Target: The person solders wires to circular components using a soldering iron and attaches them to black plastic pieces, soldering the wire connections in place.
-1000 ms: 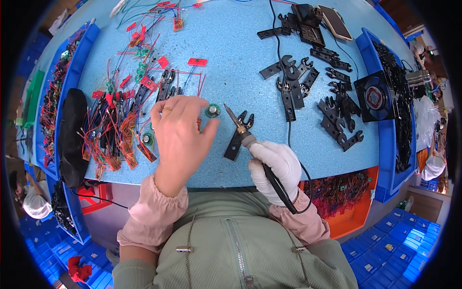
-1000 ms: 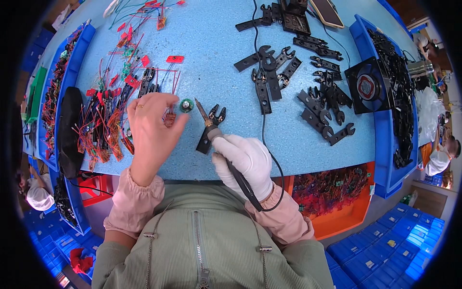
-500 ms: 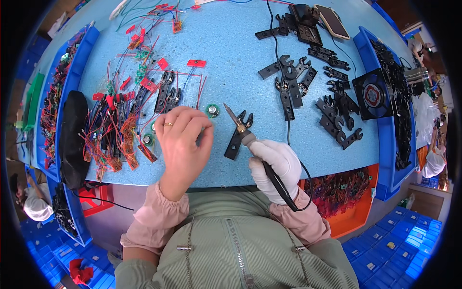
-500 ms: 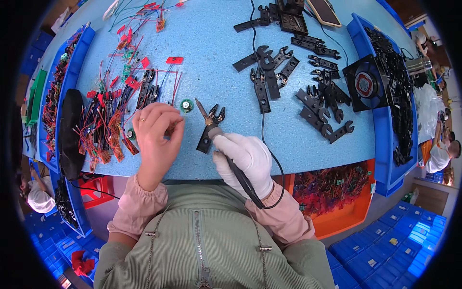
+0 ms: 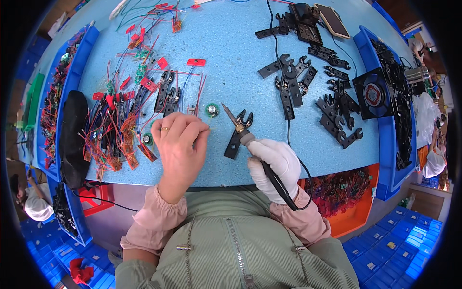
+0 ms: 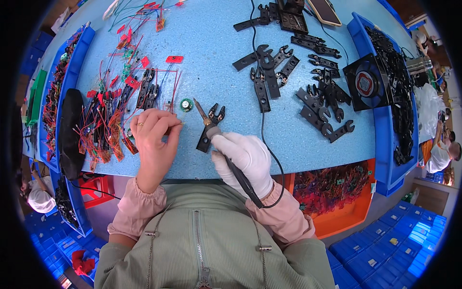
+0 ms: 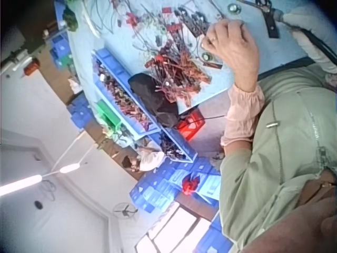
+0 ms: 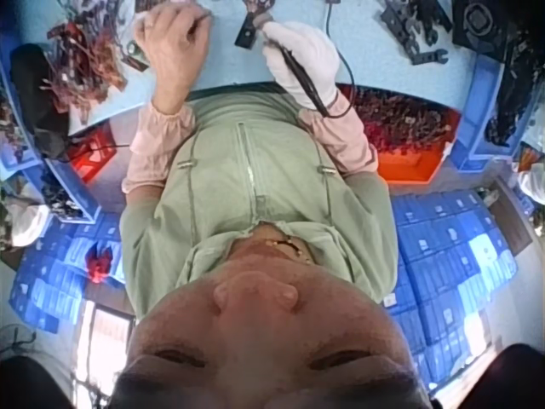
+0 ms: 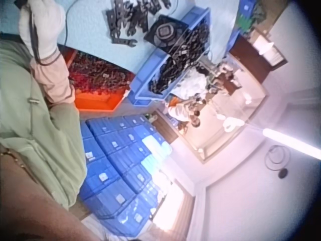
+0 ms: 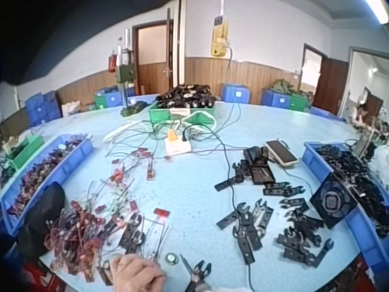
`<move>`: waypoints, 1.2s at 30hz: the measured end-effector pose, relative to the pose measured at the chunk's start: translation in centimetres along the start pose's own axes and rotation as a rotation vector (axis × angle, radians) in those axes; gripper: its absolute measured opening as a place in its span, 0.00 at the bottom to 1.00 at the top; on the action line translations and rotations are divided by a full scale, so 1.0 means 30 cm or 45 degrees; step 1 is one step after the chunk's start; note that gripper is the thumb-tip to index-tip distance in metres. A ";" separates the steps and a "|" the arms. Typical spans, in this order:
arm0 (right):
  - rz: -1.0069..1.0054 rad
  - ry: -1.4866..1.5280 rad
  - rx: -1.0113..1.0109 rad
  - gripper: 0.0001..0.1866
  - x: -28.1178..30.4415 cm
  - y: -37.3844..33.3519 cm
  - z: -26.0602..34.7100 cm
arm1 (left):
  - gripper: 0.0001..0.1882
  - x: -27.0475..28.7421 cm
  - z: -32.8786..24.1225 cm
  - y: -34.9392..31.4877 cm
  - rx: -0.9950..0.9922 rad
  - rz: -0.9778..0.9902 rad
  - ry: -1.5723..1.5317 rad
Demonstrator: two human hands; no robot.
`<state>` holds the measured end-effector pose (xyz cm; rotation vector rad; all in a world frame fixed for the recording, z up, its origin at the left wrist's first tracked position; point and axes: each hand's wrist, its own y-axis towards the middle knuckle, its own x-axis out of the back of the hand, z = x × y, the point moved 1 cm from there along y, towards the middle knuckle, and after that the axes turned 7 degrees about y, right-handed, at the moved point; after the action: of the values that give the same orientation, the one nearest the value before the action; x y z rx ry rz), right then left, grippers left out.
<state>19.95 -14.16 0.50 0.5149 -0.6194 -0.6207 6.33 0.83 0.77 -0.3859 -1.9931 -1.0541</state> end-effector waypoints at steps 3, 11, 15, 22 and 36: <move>0.007 -0.019 0.004 0.15 0.000 0.003 0.002 | 0.09 -0.001 0.002 0.015 -0.031 -0.007 -0.093; 0.104 -0.023 -0.019 0.20 -0.005 0.051 -0.007 | 0.08 -0.002 0.001 0.071 -0.067 -0.009 0.021; 0.292 -0.016 0.002 0.29 -0.042 0.164 -0.039 | 0.08 0.003 0.013 0.063 -0.031 0.007 0.071; 0.416 0.079 -0.051 0.37 -0.137 0.269 -0.141 | 0.09 -0.004 -0.021 0.078 -0.018 0.014 0.087; 0.115 0.225 -0.071 0.28 -0.089 0.194 -0.082 | 0.07 -0.052 -0.036 0.070 -0.025 -0.031 0.155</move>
<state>22.03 -7.67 1.33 0.4811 -0.4542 -0.4992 9.09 1.40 1.00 -0.3009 -1.8846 -1.0878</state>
